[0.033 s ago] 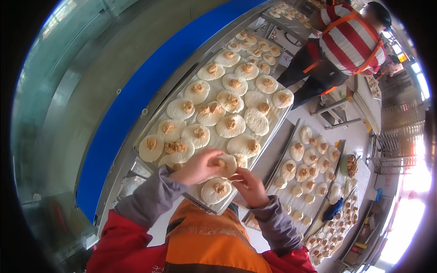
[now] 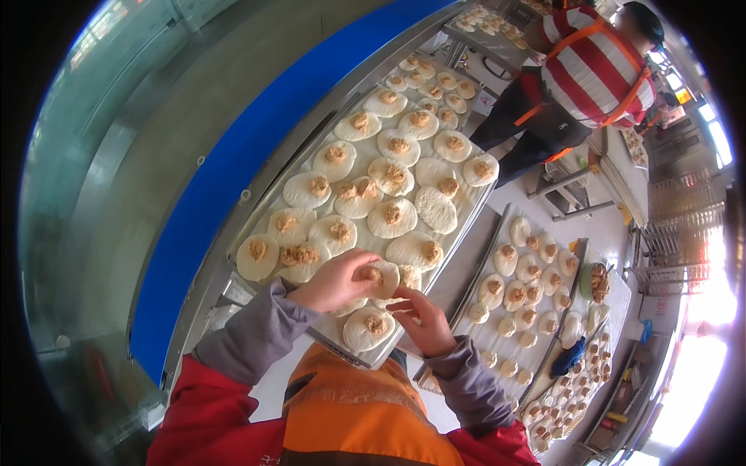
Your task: The person repeatedly picks up small dough discs and filling portions, places the filling on the dough, and folds the dough to enclose it, forming buns. The finished buns are placed on metal trays on the table.
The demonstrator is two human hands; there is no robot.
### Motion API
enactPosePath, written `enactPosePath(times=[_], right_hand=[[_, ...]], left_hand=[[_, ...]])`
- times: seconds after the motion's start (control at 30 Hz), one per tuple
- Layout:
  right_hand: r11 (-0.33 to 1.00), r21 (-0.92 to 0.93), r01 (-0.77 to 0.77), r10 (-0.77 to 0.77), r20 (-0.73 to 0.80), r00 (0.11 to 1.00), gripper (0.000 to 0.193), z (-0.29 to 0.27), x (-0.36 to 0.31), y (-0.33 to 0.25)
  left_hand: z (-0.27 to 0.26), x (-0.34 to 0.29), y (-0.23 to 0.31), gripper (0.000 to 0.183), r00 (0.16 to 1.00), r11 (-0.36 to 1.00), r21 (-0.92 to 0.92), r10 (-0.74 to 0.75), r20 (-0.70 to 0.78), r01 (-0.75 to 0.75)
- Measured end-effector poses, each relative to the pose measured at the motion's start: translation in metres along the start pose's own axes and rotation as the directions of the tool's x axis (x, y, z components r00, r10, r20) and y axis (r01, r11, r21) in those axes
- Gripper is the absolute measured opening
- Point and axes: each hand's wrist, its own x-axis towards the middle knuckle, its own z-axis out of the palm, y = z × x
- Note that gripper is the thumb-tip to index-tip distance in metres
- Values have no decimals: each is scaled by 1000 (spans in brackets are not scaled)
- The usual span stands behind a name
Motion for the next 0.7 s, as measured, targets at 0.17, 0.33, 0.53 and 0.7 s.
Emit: enactPosePath(times=[0.17, 0.33, 0.53, 0.7], right_hand=[[985, -136, -104, 97, -61, 993, 32, 0, -12, -2], [994, -38, -106, 89, -308, 947, 25, -35, -47, 5], [992, -8, -124, 96, -582, 807, 26, -112, -124, 42], [969, -59, -238, 110, -763, 637, 23, -162, -202, 73]], left_hand=[[-11, 48, -25, 38, 985, 922, 349, 140, 98, -165], [0, 62, -16, 47, 974, 723, 665, 55, 218, -189], [-7, 50, 29, 40, 923, 681, 640, 361, 131, -357], [4, 45, 62, 38, 948, 791, 522, 273, 165, -319]])
